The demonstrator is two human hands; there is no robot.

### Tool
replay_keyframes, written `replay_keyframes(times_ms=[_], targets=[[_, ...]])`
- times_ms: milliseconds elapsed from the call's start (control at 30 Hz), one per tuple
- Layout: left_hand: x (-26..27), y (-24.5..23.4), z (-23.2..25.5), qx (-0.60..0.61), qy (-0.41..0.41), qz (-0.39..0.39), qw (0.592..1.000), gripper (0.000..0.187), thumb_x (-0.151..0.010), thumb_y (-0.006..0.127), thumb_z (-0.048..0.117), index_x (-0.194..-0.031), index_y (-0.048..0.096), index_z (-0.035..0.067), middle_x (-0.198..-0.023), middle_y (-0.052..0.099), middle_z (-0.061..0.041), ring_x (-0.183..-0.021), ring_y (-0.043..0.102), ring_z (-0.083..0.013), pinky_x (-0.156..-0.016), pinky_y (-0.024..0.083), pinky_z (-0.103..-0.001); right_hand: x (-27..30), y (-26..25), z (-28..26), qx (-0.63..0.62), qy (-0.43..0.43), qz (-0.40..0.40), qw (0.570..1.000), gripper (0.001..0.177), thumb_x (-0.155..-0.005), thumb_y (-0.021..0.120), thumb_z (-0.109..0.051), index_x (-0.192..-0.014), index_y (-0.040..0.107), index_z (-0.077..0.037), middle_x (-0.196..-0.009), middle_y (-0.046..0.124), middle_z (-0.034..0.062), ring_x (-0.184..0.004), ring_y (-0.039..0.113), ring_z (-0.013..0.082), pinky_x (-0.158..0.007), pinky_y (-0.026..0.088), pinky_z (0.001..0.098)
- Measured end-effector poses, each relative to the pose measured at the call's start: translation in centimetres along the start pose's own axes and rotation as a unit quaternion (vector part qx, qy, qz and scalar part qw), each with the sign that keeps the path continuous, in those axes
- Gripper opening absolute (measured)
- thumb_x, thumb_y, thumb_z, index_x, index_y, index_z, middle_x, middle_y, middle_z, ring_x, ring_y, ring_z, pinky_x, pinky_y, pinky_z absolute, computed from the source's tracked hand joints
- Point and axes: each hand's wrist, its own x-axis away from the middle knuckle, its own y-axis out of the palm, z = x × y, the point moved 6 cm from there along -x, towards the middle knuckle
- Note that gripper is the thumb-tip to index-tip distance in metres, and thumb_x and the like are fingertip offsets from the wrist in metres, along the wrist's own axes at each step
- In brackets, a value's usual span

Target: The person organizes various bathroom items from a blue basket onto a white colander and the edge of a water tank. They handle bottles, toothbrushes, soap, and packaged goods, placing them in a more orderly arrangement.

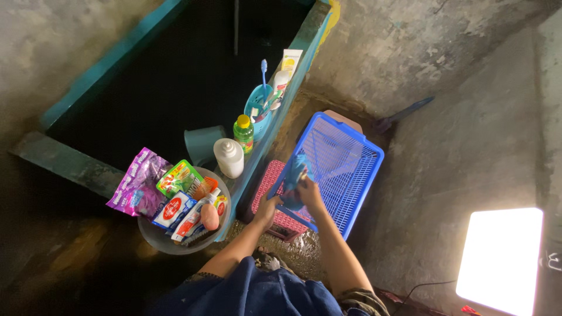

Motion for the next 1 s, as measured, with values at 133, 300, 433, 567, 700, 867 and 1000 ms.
replay_keyframes(times_ms=[133, 300, 433, 567, 700, 867, 1000], targets=[[-0.2, -0.3, -0.2, 0.035, 0.007, -0.022, 0.999, 0.045, -0.083, 0.059, -0.002, -0.128, 0.063, -0.001, -0.098, 0.067, -0.006, -0.086, 0.064, -0.0154, -0.077, 0.056, -0.032, -0.6, -4.5, -0.3, -0.089, 0.074, -0.017, 0.993, 0.021, -0.096, 0.060, -0.012, -0.106, 0.069, 0.004, -0.075, 0.072, 0.0085, -0.064, 0.069, 0.0209, -0.058, 0.057, 0.0332], [0.3, 0.1, 0.2, -0.019, -0.023, -0.025, 0.999, 0.046, -0.085, 0.063, 0.008, -0.131, 0.061, 0.004, -0.106, 0.065, -0.006, -0.095, 0.064, -0.0188, -0.083, 0.058, -0.040, -3.3, -11.3, -5.4, 0.158, -0.118, 0.226, 0.954, 0.031, -0.095, 0.070, -0.029, -0.119, 0.073, -0.010, -0.090, 0.077, 0.0137, -0.082, 0.076, 0.0249, -0.073, 0.058, 0.0400], [1.3, 1.7, 0.5, -0.001, -0.036, -0.052, 0.998, 0.050, -0.084, 0.061, 0.009, -0.134, 0.058, 0.006, -0.113, 0.068, -0.009, -0.104, 0.066, -0.0225, -0.091, 0.058, -0.043, -4.6, -10.9, -9.7, 0.430, -0.256, 0.276, 0.820, 0.069, -0.081, 0.082, -0.040, -0.142, 0.063, -0.016, -0.133, 0.064, 0.0269, -0.114, 0.059, 0.0448, -0.093, 0.047, 0.0606], [1.9, 1.3, -0.8, -0.004, -0.033, -0.062, 0.998, 0.056, -0.081, 0.057, 0.006, -0.136, 0.057, 0.005, -0.114, 0.069, -0.009, -0.104, 0.066, -0.0221, -0.093, 0.057, -0.041, -5.9, -8.5, -6.3, 0.433, -0.125, 0.195, 0.871, 0.067, -0.087, 0.074, -0.036, -0.148, 0.055, -0.016, -0.136, 0.060, 0.0218, -0.116, 0.058, 0.0441, -0.095, 0.046, 0.0597], [1.2, 0.2, -1.0, -0.016, -0.014, -0.011, 1.000, 0.058, -0.080, 0.058, 0.002, -0.138, 0.058, 0.002, -0.108, 0.067, -0.009, -0.097, 0.064, -0.0189, -0.087, 0.054, -0.038, -4.6, -4.7, -4.8, 0.422, -0.218, 0.182, 0.861, 0.057, -0.096, 0.065, -0.030, -0.149, 0.052, -0.012, -0.131, 0.061, 0.0177, -0.117, 0.061, 0.0417, -0.097, 0.047, 0.0583], [0.8, -1.1, -0.8, -0.051, 0.004, 0.014, 0.999, 0.061, -0.082, 0.058, 0.005, -0.143, 0.057, 0.005, -0.102, 0.065, -0.008, -0.085, 0.061, -0.0161, -0.073, 0.051, -0.032, -2.2, -0.4, -2.3, 0.392, -0.154, 0.140, 0.896, 0.054, -0.091, 0.066, -0.020, -0.143, 0.056, -0.014, -0.119, 0.060, 0.0219, -0.099, 0.061, 0.0442, -0.084, 0.052, 0.0547], [0.2, -1.3, -1.0, -0.026, -0.034, 0.048, 0.998, 0.063, -0.084, 0.063, 0.009, -0.146, 0.049, 0.014, -0.108, 0.061, -0.005, -0.090, 0.063, -0.0147, -0.074, 0.058, -0.033, -0.2, 1.7, -0.8, 0.325, -0.144, 0.082, 0.931, 0.047, -0.094, 0.064, -0.017, -0.140, 0.058, -0.013, -0.118, 0.060, 0.0226, -0.097, 0.065, 0.0445, -0.083, 0.054, 0.0524]])
